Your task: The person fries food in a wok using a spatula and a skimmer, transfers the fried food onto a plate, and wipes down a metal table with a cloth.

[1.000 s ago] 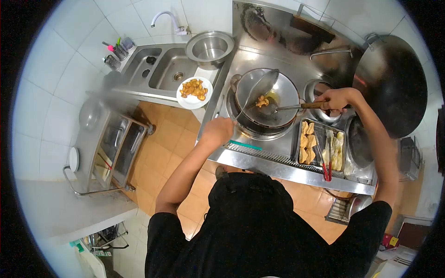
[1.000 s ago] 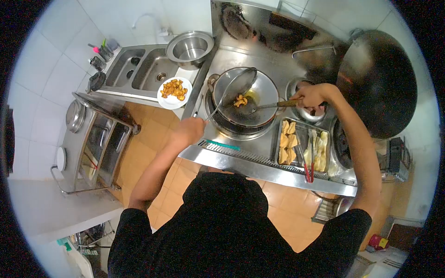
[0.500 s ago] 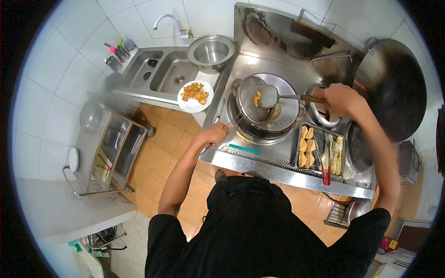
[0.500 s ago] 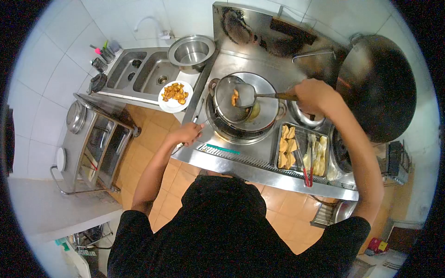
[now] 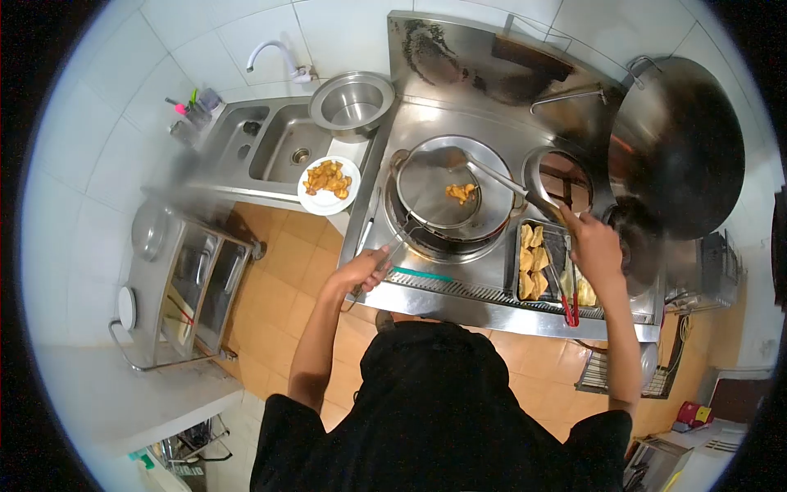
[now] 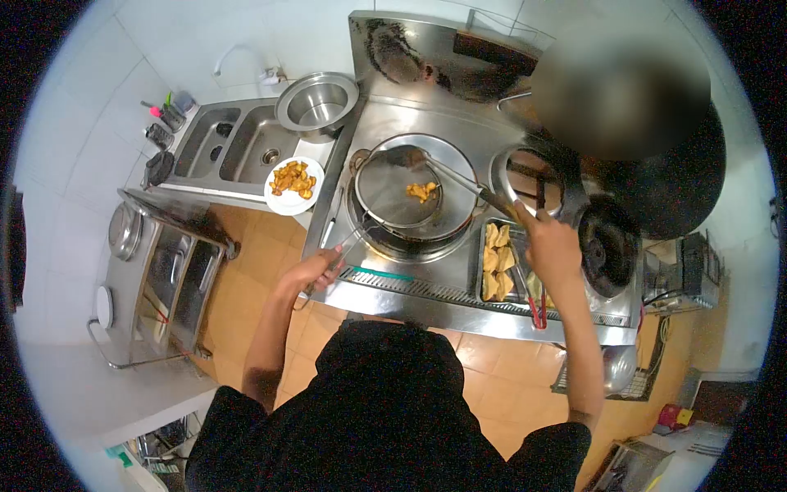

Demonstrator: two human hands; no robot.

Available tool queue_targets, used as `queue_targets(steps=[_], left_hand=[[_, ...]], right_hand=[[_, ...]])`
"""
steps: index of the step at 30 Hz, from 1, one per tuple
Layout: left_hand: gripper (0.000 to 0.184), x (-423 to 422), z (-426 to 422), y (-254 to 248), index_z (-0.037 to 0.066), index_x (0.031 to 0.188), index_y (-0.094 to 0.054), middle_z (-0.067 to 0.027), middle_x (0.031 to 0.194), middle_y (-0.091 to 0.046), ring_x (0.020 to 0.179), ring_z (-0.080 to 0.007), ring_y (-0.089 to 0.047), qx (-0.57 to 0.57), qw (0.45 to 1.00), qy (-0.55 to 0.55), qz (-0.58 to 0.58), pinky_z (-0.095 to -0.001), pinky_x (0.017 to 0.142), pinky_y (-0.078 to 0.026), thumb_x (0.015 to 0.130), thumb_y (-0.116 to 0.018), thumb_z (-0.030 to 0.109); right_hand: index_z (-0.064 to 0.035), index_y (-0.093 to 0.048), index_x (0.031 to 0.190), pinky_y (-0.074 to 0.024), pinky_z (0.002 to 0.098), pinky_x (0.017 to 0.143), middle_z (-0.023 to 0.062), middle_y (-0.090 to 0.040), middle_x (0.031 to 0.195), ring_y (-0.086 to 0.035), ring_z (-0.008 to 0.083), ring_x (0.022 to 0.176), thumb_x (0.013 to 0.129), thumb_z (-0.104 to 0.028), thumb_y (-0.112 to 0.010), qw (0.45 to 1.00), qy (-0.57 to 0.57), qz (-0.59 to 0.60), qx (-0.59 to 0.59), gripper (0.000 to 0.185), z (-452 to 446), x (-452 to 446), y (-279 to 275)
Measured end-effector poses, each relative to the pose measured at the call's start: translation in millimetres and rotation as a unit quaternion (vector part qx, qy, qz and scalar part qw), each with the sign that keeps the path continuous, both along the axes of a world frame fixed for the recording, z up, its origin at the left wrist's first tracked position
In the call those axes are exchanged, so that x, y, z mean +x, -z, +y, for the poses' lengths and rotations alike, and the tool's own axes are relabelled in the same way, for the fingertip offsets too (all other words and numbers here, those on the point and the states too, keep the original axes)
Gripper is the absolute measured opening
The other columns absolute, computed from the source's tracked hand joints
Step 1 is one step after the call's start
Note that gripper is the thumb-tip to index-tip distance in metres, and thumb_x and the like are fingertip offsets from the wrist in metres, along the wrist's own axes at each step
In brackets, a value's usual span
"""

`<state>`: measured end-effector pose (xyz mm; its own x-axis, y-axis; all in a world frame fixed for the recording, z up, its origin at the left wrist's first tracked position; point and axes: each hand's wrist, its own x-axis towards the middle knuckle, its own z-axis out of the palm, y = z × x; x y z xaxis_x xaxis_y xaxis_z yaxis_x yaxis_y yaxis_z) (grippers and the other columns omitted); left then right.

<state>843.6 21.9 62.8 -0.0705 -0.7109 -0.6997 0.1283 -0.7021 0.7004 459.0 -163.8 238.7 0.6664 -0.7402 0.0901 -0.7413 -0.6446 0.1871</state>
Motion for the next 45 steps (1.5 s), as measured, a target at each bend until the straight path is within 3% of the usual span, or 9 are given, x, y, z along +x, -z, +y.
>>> queue_targets(steps=[6, 12, 14, 18, 24, 37, 41, 43, 45], left_hand=[[0.051, -35, 14, -7, 0.011, 0.082, -0.046, 0.006, 0.055, -0.03, 0.041, -0.0063, -0.025, -0.02, 0.999, -0.038, 0.014, -0.0248, 0.037, -0.021, 0.102, -0.037, 0.057], [0.048, -43, 16, -1, 0.012, 0.081, -0.047, 0.0051, 0.056, -0.03, 0.041, -0.0069, -0.025, -0.023, 0.991, -0.109, 0.076, -0.0254, 0.038, -0.019, 0.104, -0.034, 0.051], [0.05, -50, 17, 7, 0.01, 0.081, -0.047, 0.0032, 0.054, -0.033, 0.04, -0.0088, -0.03, -0.052, 0.99, -0.104, 0.075, -0.0264, 0.036, -0.023, 0.104, -0.032, 0.051], [0.056, -66, 14, 27, 0.008, 0.079, -0.048, 0.0003, 0.052, -0.036, 0.039, -0.0114, -0.034, -0.127, 0.982, -0.115, 0.077, -0.0274, 0.034, -0.027, 0.104, -0.03, 0.055], [0.056, -84, 8, 34, 0.008, 0.075, -0.045, 0.0012, 0.05, -0.033, 0.037, -0.0106, -0.033, -0.122, 0.984, -0.112, 0.067, -0.0273, 0.033, -0.029, 0.104, -0.031, 0.054], [0.051, -85, 10, 36, 0.008, 0.073, -0.045, 0.0015, 0.051, -0.037, 0.04, -0.0089, -0.036, -0.109, 0.991, -0.079, 0.002, -0.0278, 0.036, -0.033, 0.104, -0.039, 0.048], [0.051, -84, 10, 32, 0.008, 0.074, -0.045, 0.0019, 0.05, -0.036, 0.04, -0.0089, -0.035, -0.104, 0.992, -0.068, 0.009, -0.0286, 0.036, -0.033, 0.104, -0.038, 0.049], [0.05, -86, 11, 30, 0.008, 0.077, -0.045, 0.0017, 0.052, -0.037, 0.039, -0.0089, -0.034, -0.092, 0.993, -0.071, 0.018, -0.0286, 0.036, -0.033, 0.104, -0.037, 0.05], [0.05, -81, 12, 28, 0.009, 0.077, -0.045, 0.0019, 0.052, -0.037, 0.039, -0.0089, -0.034, -0.101, 0.993, -0.064, 0.008, -0.0285, 0.036, -0.033, 0.104, -0.036, 0.05]], right_hand=[[-0.0119, -0.057, 0.133, -0.0534, 0.0453, 0.075, 0.0193, -0.065, 0.103, -0.065, 0.0401, 0.085, 0.081, -0.004, -0.064, 0.976, 0.071, -0.2, 0.058, 0.053, 38, -3, 42], [-0.0063, -0.051, 0.138, -0.0504, 0.0387, 0.091, 0.0248, -0.06, 0.126, -0.064, 0.0398, 0.108, 0.088, 0.003, -0.058, 0.876, 0.102, -0.419, 0.216, 0.051, 79, -1, 117], [-0.0045, -0.047, 0.141, -0.0483, 0.0356, 0.093, 0.0238, -0.059, 0.129, -0.064, 0.0328, 0.112, 0.089, 0.004, -0.058, 0.814, 0.146, -0.476, 0.3, 0.054, 88, 6, 125], [-0.003, -0.044, 0.144, -0.0437, 0.0332, 0.099, 0.0223, -0.056, 0.135, -0.057, 0.0276, 0.122, 0.09, 0.004, -0.057, 0.77, 0.18, -0.511, 0.337, 0.056, 98, 15, 105], [-0.0014, -0.042, 0.145, -0.0391, 0.032, 0.104, 0.0203, -0.052, 0.141, -0.051, 0.0229, 0.128, 0.091, 0.003, -0.056, 0.782, 0.135, -0.538, 0.286, 0.055, 100, 8, 124], [-0.003, -0.043, 0.145, -0.0417, 0.0314, 0.1, 0.0215, -0.057, 0.132, -0.056, 0.0236, 0.118, 0.093, -0.001, -0.056, 0.761, 0.155, -0.544, 0.316, 0.054, 121, 18, 133], [-0.0019, -0.038, 0.148, -0.0384, 0.0296, 0.103, 0.016, -0.05, 0.142, -0.05, 0.0188, 0.124, 0.093, -0.001, -0.056, 0.76, 0.157, -0.524, 0.351, 0.058, 125, 20, 135], [-0.0022, -0.04, 0.147, -0.0378, 0.0302, 0.104, 0.0163, -0.051, 0.141, -0.049, 0.0197, 0.125, 0.092, -0.001, -0.056, 0.71, 0.19, -0.541, 0.408, 0.057, 127, 20, 135], [-0.0023, -0.04, 0.147, -0.0379, 0.0304, 0.104, 0.0161, -0.051, 0.14, -0.049, 0.0199, 0.125, 0.092, 0.0, -0.056, 0.733, 0.178, -0.533, 0.384, 0.057, 127, 24, 130]])
